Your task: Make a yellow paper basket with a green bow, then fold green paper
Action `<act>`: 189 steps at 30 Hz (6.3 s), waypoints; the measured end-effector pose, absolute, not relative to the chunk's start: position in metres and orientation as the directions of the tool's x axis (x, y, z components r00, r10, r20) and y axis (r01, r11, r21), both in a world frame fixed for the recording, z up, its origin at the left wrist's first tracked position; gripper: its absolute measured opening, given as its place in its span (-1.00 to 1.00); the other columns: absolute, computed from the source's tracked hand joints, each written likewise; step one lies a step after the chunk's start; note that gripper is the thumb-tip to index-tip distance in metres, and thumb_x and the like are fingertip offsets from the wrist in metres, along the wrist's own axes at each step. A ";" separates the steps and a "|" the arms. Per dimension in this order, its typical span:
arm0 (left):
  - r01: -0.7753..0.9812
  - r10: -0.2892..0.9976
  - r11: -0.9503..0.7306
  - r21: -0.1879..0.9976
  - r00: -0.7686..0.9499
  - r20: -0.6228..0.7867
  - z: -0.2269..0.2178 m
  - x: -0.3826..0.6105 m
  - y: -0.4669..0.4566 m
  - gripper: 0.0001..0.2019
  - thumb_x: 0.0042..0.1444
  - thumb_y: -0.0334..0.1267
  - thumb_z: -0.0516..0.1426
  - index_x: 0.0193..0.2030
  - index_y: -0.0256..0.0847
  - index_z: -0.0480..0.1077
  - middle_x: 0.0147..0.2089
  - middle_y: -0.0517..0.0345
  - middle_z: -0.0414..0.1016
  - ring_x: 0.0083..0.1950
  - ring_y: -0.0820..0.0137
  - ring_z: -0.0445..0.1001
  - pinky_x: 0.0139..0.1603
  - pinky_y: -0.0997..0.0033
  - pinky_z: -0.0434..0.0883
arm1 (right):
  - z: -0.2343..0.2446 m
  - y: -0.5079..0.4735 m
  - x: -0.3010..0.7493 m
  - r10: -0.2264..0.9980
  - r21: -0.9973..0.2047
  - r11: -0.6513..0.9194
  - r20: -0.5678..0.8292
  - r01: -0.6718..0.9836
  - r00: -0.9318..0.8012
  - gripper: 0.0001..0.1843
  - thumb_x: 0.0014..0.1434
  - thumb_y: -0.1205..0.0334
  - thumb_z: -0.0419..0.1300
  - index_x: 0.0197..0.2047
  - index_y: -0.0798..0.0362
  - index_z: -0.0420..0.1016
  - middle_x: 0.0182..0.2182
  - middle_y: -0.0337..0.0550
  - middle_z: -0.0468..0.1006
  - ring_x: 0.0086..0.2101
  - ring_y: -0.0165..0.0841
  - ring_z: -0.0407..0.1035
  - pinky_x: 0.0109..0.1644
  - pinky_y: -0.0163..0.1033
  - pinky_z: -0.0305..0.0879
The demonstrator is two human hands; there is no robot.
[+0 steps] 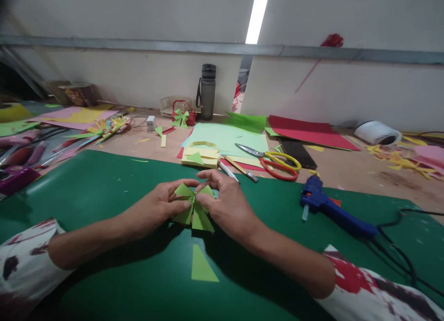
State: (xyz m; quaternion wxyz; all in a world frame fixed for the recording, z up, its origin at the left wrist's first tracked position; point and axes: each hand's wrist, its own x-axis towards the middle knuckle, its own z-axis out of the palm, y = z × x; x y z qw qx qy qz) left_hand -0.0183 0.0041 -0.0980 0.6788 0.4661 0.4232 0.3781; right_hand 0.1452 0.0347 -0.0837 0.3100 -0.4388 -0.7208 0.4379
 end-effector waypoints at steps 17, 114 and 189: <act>-0.129 0.915 0.304 0.944 0.315 -0.252 -0.100 -0.013 0.005 -0.58 -0.10 -0.43 0.17 -0.03 -0.26 0.31 -0.43 0.25 0.45 -0.48 0.48 0.43 -0.40 0.49 0.34 | -0.083 0.031 0.145 0.905 -0.913 0.177 0.005 0.367 -0.425 -0.60 -0.03 0.37 0.17 -0.06 0.08 0.34 -0.35 -0.19 0.50 -0.32 -0.35 0.42 -0.25 -0.22 0.32; -0.106 0.912 0.331 0.938 0.292 -0.289 -0.107 -0.025 0.011 -0.76 -0.06 -0.15 0.25 -0.44 -0.30 0.37 -0.54 0.28 0.30 -0.60 0.61 0.17 -0.61 0.62 0.08 | -0.098 0.041 0.143 0.929 -0.956 0.104 -0.005 0.273 -0.370 -0.60 0.04 0.28 0.15 -0.02 0.16 0.29 -0.63 -0.46 0.20 -0.60 -0.50 0.07 -0.53 -0.34 -0.01; -0.029 0.985 0.130 0.991 -0.106 -0.133 -0.104 -0.042 0.032 -0.82 -0.19 -0.34 0.35 -0.55 -0.28 0.41 -0.50 0.10 0.54 -0.52 0.45 0.46 -0.45 0.48 0.34 | -0.117 0.031 0.159 0.923 -0.857 0.293 0.137 0.425 -0.360 -0.50 0.12 0.10 0.15 0.12 0.02 0.25 -0.04 -0.04 0.44 -0.01 -0.17 0.30 0.08 0.01 0.18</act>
